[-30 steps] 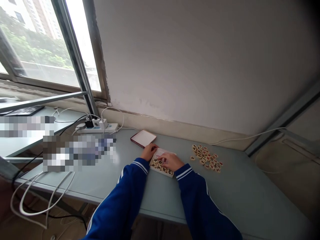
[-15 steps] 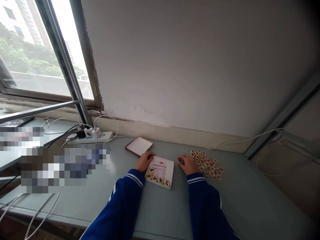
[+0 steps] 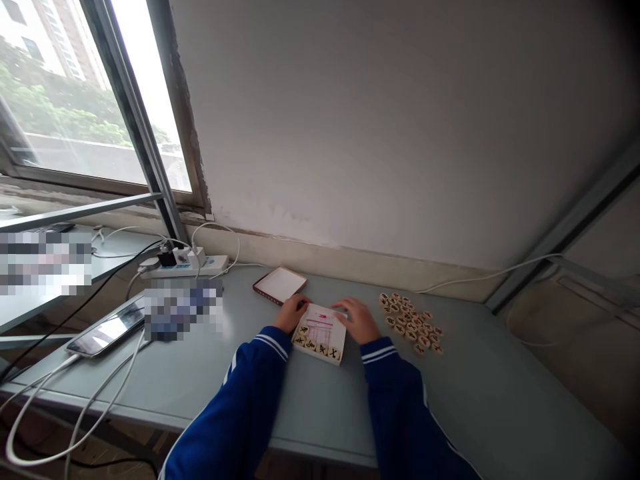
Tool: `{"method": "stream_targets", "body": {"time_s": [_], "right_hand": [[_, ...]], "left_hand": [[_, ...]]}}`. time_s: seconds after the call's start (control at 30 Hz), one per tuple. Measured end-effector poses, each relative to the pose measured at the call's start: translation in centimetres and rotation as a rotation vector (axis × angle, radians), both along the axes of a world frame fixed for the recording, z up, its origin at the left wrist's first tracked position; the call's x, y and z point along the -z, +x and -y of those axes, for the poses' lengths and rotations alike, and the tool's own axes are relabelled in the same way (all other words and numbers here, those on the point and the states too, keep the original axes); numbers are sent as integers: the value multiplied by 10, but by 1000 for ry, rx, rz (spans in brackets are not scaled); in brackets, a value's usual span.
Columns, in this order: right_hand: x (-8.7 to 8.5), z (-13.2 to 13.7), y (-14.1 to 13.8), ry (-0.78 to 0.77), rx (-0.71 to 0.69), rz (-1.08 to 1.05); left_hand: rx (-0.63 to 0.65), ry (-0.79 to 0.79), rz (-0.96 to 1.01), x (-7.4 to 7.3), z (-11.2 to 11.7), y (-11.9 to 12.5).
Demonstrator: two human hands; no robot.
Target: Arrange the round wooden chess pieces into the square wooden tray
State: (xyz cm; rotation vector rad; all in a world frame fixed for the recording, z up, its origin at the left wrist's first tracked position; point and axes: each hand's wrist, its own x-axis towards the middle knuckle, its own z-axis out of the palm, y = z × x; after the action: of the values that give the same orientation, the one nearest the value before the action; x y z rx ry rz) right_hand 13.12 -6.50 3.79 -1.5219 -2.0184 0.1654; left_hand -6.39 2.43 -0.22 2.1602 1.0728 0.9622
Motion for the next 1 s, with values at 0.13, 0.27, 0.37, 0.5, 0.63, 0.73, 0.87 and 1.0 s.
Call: {"method": "stream_targets", "body": {"time_s": [0.13, 0.27, 0.37, 0.5, 0.63, 0.73, 0.87, 1.0], "right_hand": [[11, -15, -56, -146, -282, -109], [21, -18, -61, -198, -286, -156], [22, -17, -54, -195, -239, -195], [17, -16, -47, -110, -171, -209], [6, -12, -19, 30, -40, -250], [8, -8, 19, 67, 110, -210], [26, -1, 69, 13, 344, 75], [32, 10, 93, 39, 550, 138]], "left_hand": [[-8, 15, 3, 1, 0, -1], [-5, 26, -17, 0, 2, -1], [-5, 33, -24, -1, 1, 0], [-2, 40, -22, 2, -1, 1], [-1, 22, -22, 1, -1, 1], [6, 10, -22, -1, 0, 0], [16, -14, -1, -1, -1, -1], [13, -26, 13, 0, -3, 0]]}}
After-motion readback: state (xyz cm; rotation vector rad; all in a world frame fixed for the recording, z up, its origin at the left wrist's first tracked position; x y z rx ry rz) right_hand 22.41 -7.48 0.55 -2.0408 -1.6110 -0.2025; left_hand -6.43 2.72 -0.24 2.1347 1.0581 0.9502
